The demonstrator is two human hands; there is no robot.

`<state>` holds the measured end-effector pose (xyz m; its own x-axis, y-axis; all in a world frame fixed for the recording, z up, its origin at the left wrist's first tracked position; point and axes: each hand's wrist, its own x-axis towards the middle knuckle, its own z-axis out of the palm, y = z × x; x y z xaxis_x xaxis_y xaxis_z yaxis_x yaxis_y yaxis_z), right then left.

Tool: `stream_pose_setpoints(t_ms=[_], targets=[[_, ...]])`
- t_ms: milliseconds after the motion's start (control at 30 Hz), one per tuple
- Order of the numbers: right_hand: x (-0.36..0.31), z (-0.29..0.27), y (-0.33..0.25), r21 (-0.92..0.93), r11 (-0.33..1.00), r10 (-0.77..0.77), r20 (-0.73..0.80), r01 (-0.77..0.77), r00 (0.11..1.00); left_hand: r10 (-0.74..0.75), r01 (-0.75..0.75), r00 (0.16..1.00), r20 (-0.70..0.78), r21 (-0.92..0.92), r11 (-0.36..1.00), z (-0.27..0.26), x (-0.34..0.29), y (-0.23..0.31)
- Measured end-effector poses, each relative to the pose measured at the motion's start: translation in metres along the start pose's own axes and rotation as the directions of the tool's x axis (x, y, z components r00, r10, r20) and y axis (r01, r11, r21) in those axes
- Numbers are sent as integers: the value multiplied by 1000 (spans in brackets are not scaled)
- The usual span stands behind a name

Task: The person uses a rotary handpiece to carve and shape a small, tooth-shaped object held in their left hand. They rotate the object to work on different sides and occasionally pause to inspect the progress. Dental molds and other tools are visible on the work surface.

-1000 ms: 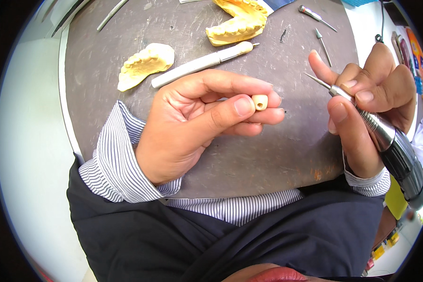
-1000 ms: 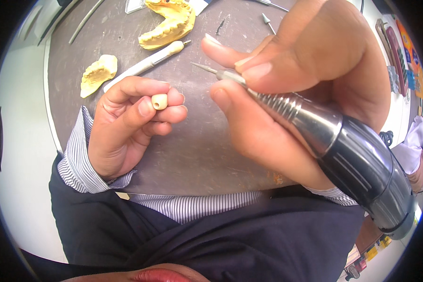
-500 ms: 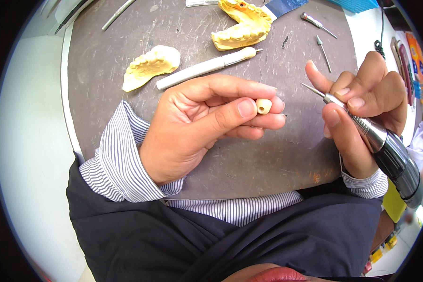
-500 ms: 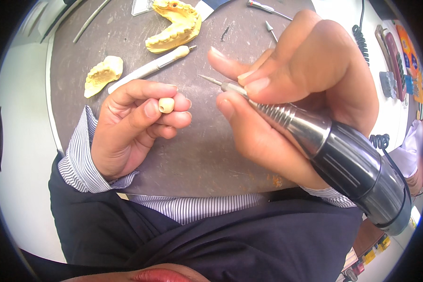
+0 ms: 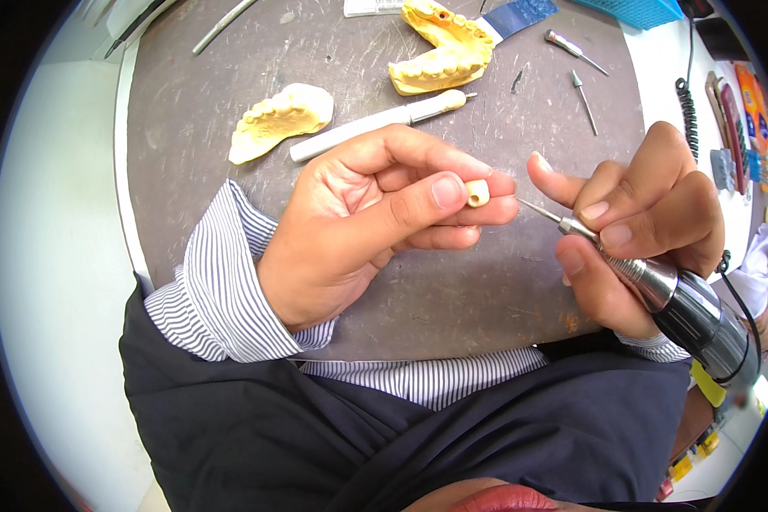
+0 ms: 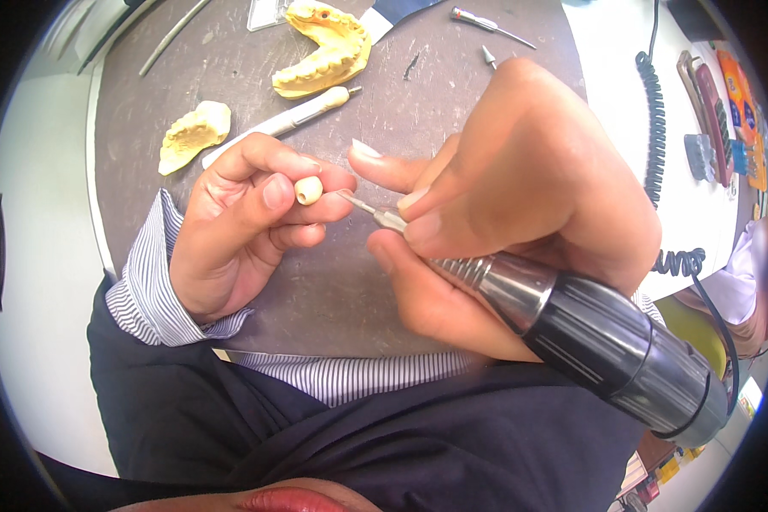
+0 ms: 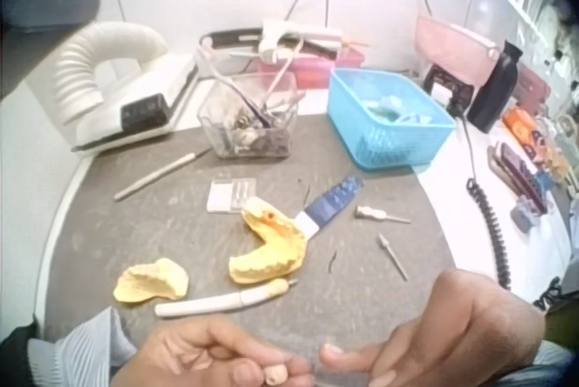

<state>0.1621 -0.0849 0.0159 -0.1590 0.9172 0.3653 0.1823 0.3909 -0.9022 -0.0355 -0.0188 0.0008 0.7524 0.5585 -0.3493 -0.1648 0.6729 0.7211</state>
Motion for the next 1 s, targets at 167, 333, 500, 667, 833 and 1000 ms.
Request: stream_pose_setpoints(t_ms=[167, 333, 500, 667, 833, 1000], targets=[[-1, -3, -5, -40, 999, 2, 31, -1, 1000, 28, -28, 999, 15, 17, 999, 2, 2, -3], [2, -12, -6, -47, 997, -57, 116, 63, 992, 56, -60, 996, 72, 51, 997, 1, 2, -2], [2, -10, -5, -29, 995, -91, 135, 96, 987, 56, -57, 994, 96, 10, 998, 0, 1, -1], [2, -7, -5, -22, 995, -95, 120, 98, 988, 46, -49, 996, 74, 40, 998, 2, -1, -1], [3, -2, -2, 0, 996, -86, 82, 86, 993, 85, -86, 996, 37, 47, 995, 2, 0, -4], [3, -3, 2, -16, 997, -78, 65, 80, 995, 65, -66, 998, 23, 50, 997, 4, 5, -4]])
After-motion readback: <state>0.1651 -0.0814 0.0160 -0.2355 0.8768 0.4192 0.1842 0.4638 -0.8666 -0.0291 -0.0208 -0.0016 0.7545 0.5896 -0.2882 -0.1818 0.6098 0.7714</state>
